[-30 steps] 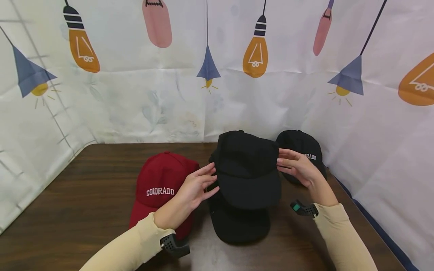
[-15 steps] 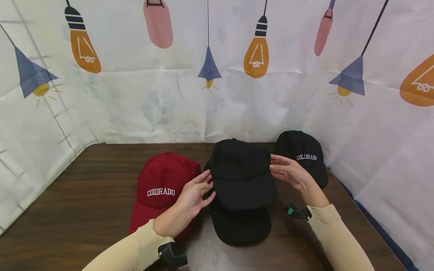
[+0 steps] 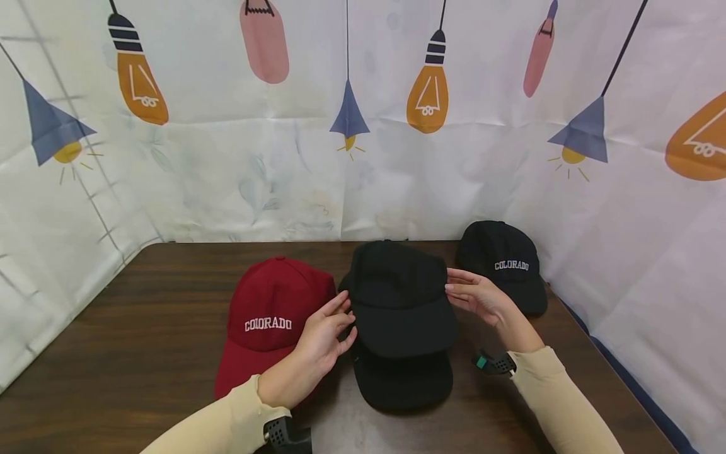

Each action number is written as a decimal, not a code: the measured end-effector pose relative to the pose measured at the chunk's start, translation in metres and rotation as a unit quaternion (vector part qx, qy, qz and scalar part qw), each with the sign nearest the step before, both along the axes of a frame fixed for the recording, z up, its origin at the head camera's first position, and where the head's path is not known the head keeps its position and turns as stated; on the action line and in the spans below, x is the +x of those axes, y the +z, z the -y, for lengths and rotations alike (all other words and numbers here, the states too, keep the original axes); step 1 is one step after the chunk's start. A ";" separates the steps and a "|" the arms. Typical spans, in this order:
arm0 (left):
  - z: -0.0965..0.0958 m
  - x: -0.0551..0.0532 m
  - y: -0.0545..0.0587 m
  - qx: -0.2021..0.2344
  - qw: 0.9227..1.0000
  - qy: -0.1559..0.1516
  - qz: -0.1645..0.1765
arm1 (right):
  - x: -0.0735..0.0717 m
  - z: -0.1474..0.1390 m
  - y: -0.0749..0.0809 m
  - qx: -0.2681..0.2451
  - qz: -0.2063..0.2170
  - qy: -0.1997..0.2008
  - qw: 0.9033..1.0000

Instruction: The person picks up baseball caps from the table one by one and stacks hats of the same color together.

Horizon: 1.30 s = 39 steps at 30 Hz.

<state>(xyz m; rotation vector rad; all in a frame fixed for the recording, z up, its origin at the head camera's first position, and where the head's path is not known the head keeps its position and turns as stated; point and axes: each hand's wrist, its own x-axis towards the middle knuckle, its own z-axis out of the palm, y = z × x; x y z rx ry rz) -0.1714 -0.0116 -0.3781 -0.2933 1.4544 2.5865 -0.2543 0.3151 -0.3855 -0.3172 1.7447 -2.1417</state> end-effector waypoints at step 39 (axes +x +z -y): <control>-0.012 0.016 -0.021 -0.068 0.997 0.033 0.008 | 0.010 0.006 -0.015 0.156 0.009 -0.011 0.988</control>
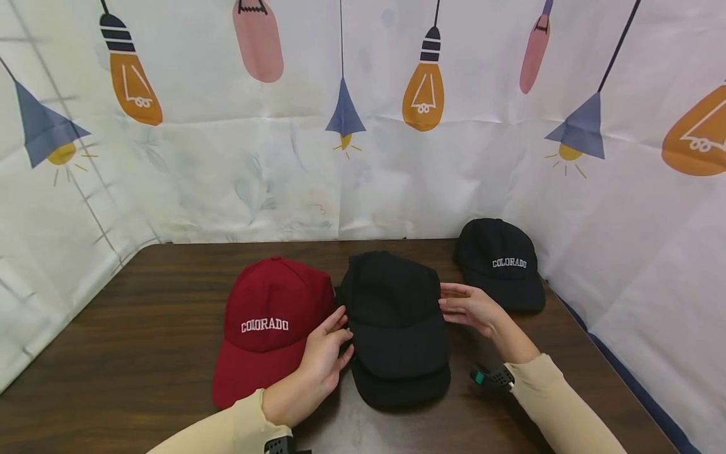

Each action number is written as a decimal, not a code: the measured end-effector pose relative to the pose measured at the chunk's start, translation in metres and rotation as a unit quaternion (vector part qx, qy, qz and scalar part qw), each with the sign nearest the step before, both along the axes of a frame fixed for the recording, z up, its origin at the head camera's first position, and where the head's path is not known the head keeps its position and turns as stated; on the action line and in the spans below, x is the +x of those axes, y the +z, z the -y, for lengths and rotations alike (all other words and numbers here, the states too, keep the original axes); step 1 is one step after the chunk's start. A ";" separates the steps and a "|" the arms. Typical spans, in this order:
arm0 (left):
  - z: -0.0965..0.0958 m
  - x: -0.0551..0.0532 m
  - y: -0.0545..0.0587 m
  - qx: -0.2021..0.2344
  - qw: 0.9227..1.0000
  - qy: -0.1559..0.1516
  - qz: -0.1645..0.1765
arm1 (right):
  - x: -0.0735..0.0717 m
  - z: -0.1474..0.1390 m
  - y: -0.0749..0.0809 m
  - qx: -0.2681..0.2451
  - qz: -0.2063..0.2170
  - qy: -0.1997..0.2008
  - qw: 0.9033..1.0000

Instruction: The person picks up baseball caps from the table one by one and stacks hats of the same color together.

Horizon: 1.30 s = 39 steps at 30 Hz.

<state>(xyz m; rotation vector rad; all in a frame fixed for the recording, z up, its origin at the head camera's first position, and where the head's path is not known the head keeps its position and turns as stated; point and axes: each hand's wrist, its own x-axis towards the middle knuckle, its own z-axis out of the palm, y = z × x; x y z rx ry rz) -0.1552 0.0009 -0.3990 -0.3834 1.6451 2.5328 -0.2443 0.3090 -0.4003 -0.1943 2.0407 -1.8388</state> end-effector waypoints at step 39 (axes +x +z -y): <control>0.005 0.009 -0.003 -0.072 0.995 -0.046 -0.043 | 0.017 -0.002 -0.011 -0.023 0.018 0.032 0.999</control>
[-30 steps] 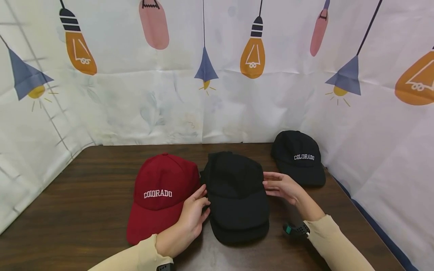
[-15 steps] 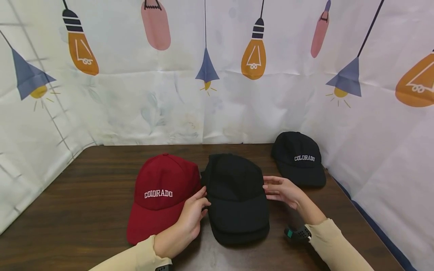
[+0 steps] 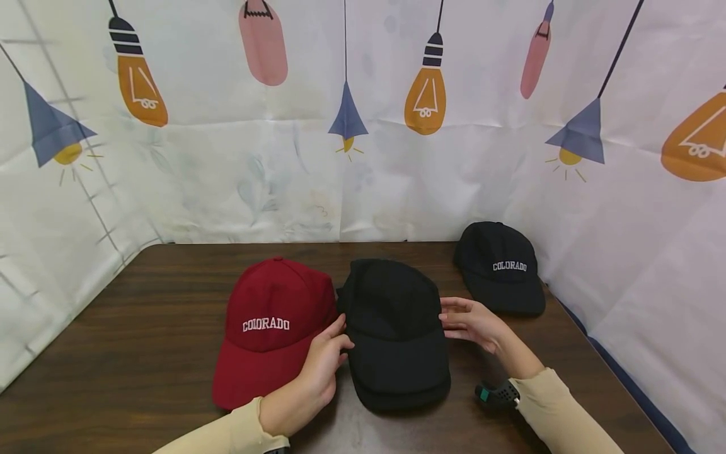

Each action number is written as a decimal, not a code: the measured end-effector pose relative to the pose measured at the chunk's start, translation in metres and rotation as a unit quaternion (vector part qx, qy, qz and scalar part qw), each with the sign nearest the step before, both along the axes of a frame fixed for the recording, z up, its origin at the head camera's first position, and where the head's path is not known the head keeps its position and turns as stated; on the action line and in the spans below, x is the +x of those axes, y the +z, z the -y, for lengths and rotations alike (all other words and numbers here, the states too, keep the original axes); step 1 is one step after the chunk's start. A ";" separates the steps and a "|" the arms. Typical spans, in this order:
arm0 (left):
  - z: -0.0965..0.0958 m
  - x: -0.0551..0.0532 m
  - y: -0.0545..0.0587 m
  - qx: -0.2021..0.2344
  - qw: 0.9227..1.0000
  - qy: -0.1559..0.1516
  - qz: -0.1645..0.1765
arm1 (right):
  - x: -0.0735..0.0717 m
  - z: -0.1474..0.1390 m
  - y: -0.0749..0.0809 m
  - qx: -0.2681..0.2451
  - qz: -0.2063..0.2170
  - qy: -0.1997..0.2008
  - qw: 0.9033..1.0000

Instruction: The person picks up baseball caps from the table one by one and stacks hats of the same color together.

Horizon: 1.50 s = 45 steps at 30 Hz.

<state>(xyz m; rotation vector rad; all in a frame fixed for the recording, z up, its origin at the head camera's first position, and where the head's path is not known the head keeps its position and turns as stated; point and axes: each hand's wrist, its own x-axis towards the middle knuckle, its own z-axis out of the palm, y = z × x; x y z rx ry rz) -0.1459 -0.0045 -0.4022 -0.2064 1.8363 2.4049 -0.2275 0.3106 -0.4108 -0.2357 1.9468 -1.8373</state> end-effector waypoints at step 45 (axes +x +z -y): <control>0.021 0.006 0.015 -0.013 0.994 -0.105 0.019 | 0.004 -0.002 0.019 0.083 -0.041 0.034 0.995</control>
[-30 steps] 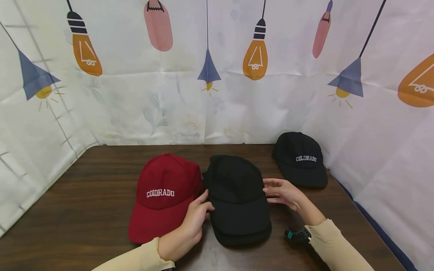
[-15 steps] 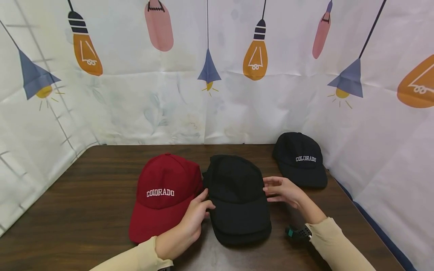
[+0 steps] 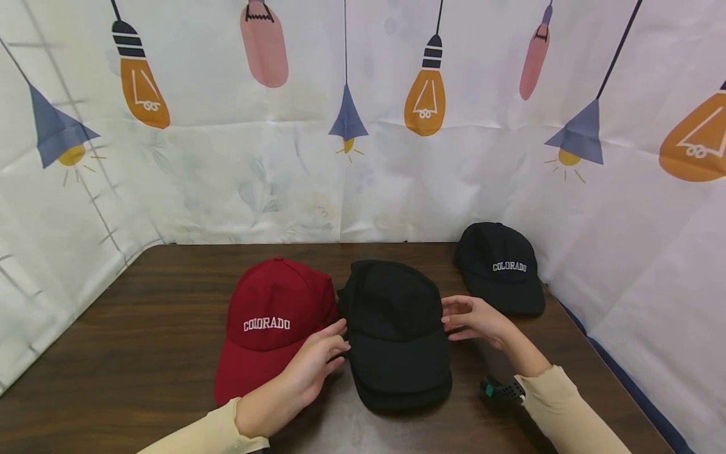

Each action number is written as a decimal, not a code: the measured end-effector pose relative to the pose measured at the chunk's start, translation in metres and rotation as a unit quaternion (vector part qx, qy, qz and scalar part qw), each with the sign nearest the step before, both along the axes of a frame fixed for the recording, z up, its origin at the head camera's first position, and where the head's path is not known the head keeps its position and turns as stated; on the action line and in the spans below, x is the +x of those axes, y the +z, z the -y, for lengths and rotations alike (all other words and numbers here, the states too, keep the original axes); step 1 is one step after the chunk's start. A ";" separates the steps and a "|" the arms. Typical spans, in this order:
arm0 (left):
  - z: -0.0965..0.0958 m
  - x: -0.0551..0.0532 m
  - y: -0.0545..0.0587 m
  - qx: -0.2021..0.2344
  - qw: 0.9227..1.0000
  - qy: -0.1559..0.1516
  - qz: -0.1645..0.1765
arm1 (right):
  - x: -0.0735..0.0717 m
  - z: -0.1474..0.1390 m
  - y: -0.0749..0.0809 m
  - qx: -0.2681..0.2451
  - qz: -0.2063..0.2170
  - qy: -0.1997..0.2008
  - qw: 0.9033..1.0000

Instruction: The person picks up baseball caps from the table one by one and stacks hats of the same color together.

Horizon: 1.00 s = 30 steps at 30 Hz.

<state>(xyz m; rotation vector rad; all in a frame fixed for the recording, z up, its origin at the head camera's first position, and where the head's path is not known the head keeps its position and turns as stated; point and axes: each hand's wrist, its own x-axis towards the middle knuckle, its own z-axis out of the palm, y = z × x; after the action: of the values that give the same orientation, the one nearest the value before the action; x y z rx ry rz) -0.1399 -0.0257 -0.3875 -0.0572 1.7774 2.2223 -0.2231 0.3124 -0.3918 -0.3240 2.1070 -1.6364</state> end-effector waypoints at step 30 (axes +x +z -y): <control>-0.004 0.007 -0.020 0.040 0.997 -0.045 0.045 | 0.010 0.005 -0.009 -0.022 0.044 0.071 0.996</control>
<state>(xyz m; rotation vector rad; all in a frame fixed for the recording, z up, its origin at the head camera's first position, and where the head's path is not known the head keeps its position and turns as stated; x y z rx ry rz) -0.1326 -0.0220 -0.4078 -0.0579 1.6101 2.1893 -0.2127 0.3077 -0.4013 -0.3988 1.9409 -1.5865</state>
